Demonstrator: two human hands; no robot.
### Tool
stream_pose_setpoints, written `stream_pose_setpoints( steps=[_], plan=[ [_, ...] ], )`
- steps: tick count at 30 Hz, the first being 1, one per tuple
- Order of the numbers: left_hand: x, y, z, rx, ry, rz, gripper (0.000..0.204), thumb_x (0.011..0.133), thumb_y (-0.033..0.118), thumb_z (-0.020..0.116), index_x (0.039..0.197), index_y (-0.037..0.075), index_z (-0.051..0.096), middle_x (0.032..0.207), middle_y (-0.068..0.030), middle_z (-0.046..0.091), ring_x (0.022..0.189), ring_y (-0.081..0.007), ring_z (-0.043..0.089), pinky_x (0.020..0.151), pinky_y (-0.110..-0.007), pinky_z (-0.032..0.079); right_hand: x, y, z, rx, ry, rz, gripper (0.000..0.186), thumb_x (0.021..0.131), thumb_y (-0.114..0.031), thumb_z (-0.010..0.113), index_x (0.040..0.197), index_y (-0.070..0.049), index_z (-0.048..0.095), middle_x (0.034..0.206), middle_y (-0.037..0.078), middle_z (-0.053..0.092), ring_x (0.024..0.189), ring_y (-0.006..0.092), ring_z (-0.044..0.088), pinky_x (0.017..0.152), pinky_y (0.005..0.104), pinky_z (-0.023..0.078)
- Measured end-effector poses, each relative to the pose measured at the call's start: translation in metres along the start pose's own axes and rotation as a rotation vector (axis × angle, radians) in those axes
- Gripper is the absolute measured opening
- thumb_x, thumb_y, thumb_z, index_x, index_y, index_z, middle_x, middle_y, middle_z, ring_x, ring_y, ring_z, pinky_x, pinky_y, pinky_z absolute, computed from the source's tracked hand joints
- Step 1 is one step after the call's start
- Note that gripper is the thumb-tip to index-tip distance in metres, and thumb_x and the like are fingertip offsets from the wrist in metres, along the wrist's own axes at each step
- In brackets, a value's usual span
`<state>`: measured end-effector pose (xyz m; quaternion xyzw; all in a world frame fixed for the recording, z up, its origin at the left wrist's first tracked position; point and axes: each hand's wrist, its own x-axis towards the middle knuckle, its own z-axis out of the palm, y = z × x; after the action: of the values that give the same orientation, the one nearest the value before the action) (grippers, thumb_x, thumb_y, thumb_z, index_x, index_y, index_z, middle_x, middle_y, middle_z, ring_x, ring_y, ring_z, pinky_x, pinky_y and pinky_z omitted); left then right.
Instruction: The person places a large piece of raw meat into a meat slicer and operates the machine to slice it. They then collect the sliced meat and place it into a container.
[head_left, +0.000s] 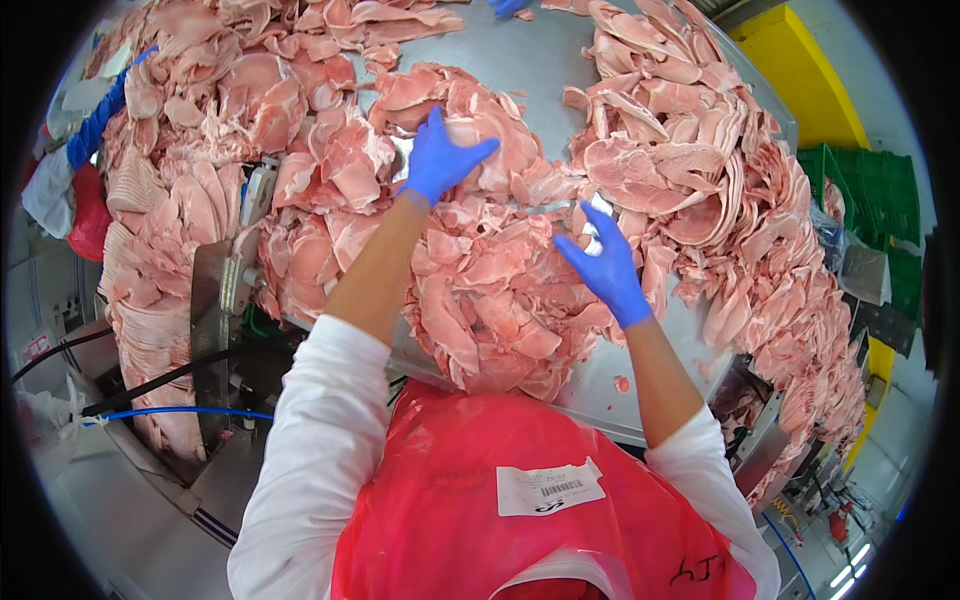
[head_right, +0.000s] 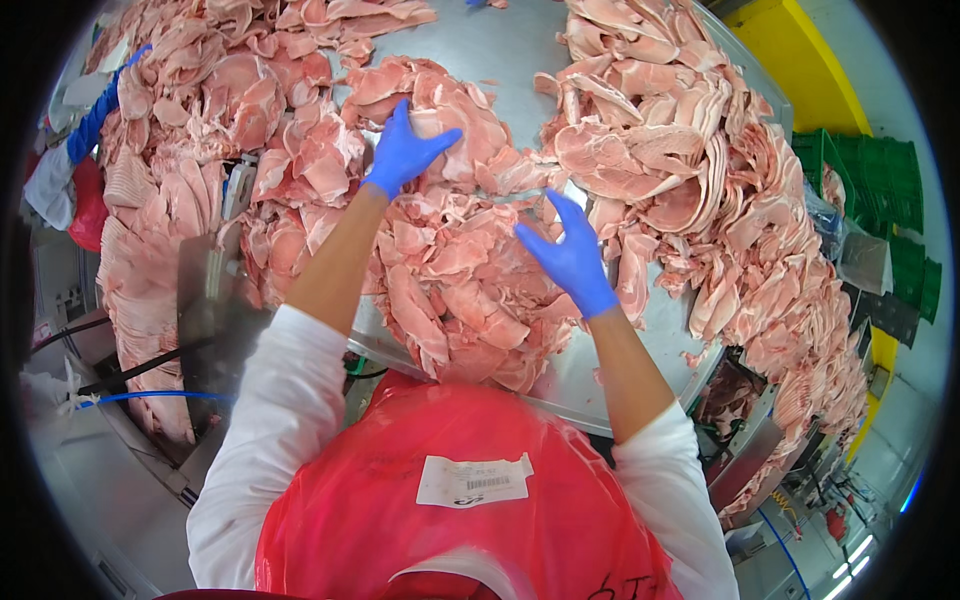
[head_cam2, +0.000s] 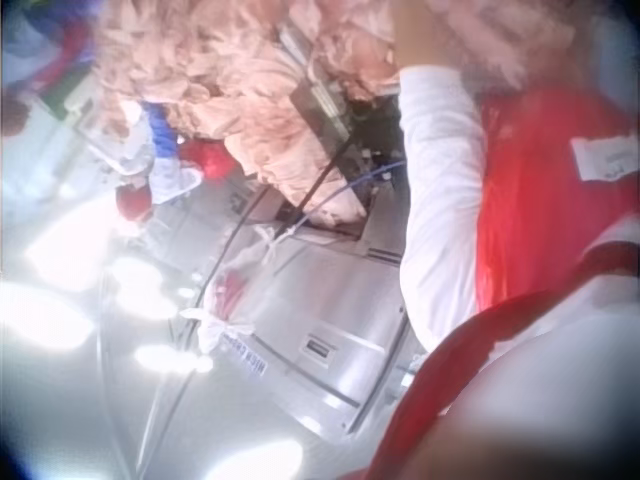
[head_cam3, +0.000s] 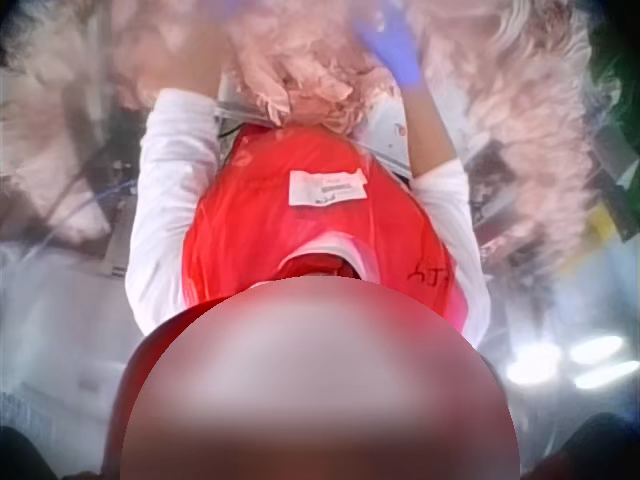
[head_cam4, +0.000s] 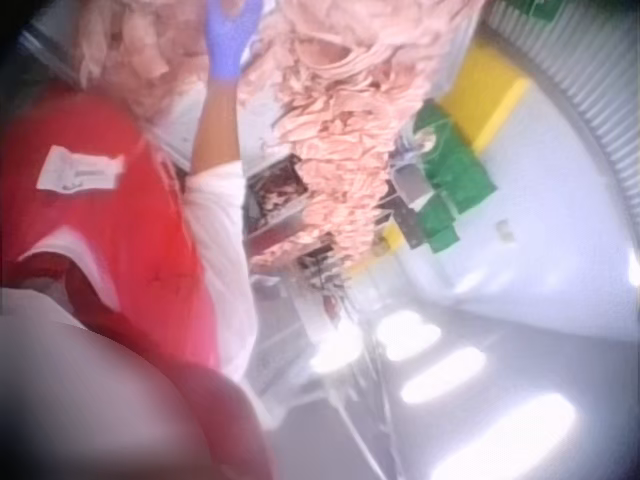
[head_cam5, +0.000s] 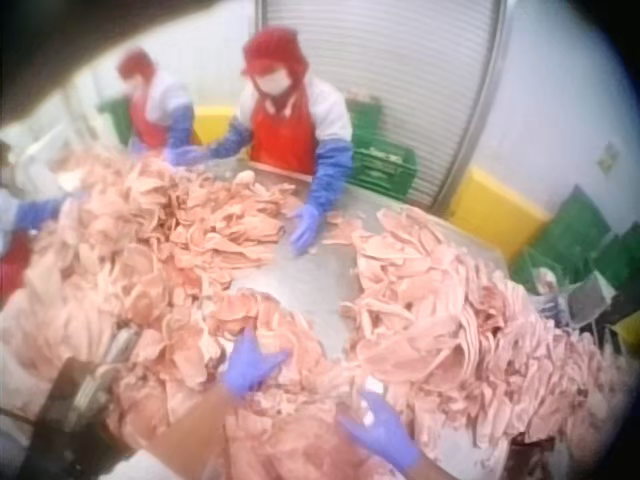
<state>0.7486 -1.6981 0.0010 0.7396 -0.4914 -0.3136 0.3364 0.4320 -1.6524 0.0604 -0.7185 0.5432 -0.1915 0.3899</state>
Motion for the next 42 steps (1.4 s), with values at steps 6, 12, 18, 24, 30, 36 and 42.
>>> stream_pose_setpoints(
  steps=[6,12,18,24,30,36,42],
  plan=[
    [0.031,-0.011,0.03,-0.668,-0.129,-0.296,0.07,0.094,0.043,0.075,0.141,-0.003,0.052,0.123,-0.0174,0.067,0.116,-0.0252,0.065,0.098,-0.035,0.052,0.129,-0.004,0.033,-0.099,0.05,0.174,0.108,0.082,-0.068,0.073,0.15,0.01,0.042,0.149,0.032,0.05,0.142,0.0416,0.047,0.117,0.0453,0.04],
    [0.003,-0.047,-0.014,-0.198,-0.225,-0.26,0.078,0.103,0.059,0.051,0.144,-0.007,0.048,0.129,-0.024,0.064,0.118,-0.0336,0.062,0.103,-0.041,0.047,0.151,0.002,0.029,-0.262,-0.03,0.195,0.105,0.082,-0.067,0.075,0.149,0.009,0.046,0.149,0.029,0.053,0.14,0.0369,0.051,0.116,0.0433,0.041],
    [-0.031,0.025,0.028,-0.614,-0.135,-0.33,0.07,0.102,0.052,0.062,0.141,-0.005,0.054,0.134,-0.0149,0.063,0.122,-0.0188,0.058,0.108,-0.034,0.044,0.129,-0.034,0.051,0.252,-0.165,0.128,0.072,0.093,-0.05,0.072,0.141,0.001,0.055,0.136,0.02,0.064,0.129,0.0293,0.059,0.107,0.0381,0.047],
    [-0.022,0.065,-0.017,-0.682,0.042,-0.123,0.064,0.098,0.05,0.067,0.128,-0.006,0.065,0.12,-0.0169,0.07,0.115,-0.0223,0.065,0.099,-0.036,0.05,0.144,-0.065,0.077,0.945,-0.241,0.192,0.062,0.101,-0.033,0.066,0.151,-0.003,0.048,0.145,0.009,0.056,0.129,0.0166,0.054,0.109,0.0324,0.044],
    [0.066,0.082,-0.216,-0.268,0.254,-0.002,0.057,0.102,0.049,0.06,0.127,-0.002,0.068,0.114,-0.0109,0.073,0.102,-0.0189,0.067,0.092,-0.035,0.053,0.246,-0.267,0.099,1.194,-0.529,0.04,0.071,0.1,-0.047,0.064,0.154,-0.005,0.045,0.146,0.012,0.054,0.125,0.019,0.056,0.104,0.0335,0.048],
    [0.074,0.158,-0.402,-0.518,0.798,0.046,0.033,0.1,0.051,0.063,0.104,0.018,0.065,0.071,0.0024,0.051,0.051,-0.0107,0.043,0.044,-0.028,0.036,0.382,-0.471,0.121,0.976,-0.132,-0.561,0.025,0.099,-0.035,0.062,0.095,-0.011,0.069,0.087,0.004,0.065,0.081,0.0203,0.058,0.076,0.0379,0.049],
    [-0.019,0.029,-0.318,-0.313,0.74,0.225,0.037,0.1,0.04,0.064,0.124,0.011,0.063,0.094,-0.0038,0.06,0.075,-0.0134,0.054,0.063,-0.03,0.044,0.255,-0.339,0.052,0.254,-0.696,-0.523,0.057,0.1,-0.054,0.059,0.128,-0.004,0.062,0.117,0.009,0.068,0.102,0.0198,0.064,0.092,0.0331,0.05]
  ],
)
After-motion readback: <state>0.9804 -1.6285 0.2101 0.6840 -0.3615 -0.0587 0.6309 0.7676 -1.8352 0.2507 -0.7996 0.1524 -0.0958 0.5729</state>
